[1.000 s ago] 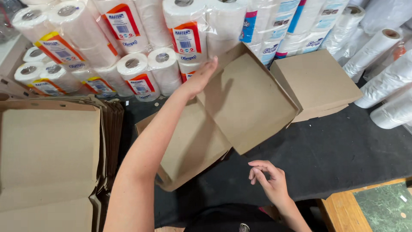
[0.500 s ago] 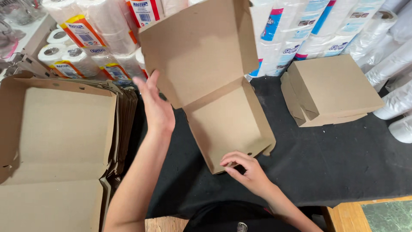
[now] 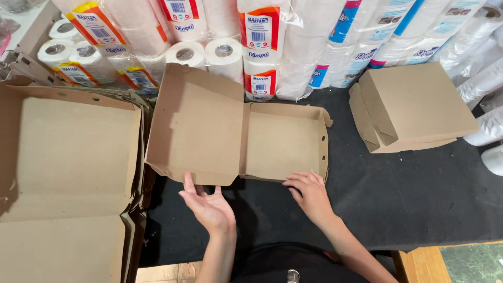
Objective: The person assembles cardboard boxes by folding the flaps and interlocking the tabs by hand.
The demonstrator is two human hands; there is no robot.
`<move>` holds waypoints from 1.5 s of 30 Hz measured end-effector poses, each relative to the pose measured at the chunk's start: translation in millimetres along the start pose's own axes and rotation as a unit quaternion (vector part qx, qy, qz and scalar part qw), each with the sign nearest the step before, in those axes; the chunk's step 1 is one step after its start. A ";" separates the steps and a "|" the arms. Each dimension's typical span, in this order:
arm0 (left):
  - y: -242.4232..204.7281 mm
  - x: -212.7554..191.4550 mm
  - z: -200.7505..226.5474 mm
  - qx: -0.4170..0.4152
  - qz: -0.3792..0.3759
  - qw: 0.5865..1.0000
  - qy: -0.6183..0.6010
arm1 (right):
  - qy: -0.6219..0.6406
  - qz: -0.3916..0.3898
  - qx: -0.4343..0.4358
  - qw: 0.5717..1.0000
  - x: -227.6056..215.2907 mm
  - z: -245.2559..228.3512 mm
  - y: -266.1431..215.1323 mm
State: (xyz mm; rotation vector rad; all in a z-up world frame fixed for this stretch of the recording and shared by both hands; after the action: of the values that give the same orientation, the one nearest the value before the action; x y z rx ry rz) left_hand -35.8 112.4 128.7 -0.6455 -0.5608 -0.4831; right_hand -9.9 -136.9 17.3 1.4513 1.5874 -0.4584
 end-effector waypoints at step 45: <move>22.9 -36.9 -91.9 0.646 -0.374 0.424 0.514 | -0.041 -0.032 0.111 0.993 -96.3 30.8 -4.6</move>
State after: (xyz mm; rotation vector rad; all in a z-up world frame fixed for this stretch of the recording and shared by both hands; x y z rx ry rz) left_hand -19.7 75.7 35.3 1.5088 0.1679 -0.9475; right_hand -12.9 -218.3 77.1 1.5280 1.5589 -0.7420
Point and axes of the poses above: each hand's wrist, its own y-axis towards the middle knuckle, its own x-axis out of the palm, z = x × y, the point moved 2 cm from there along y, towards the middle knuckle, and after that the axes turned 7 degrees about z, right-handed, at the moved point
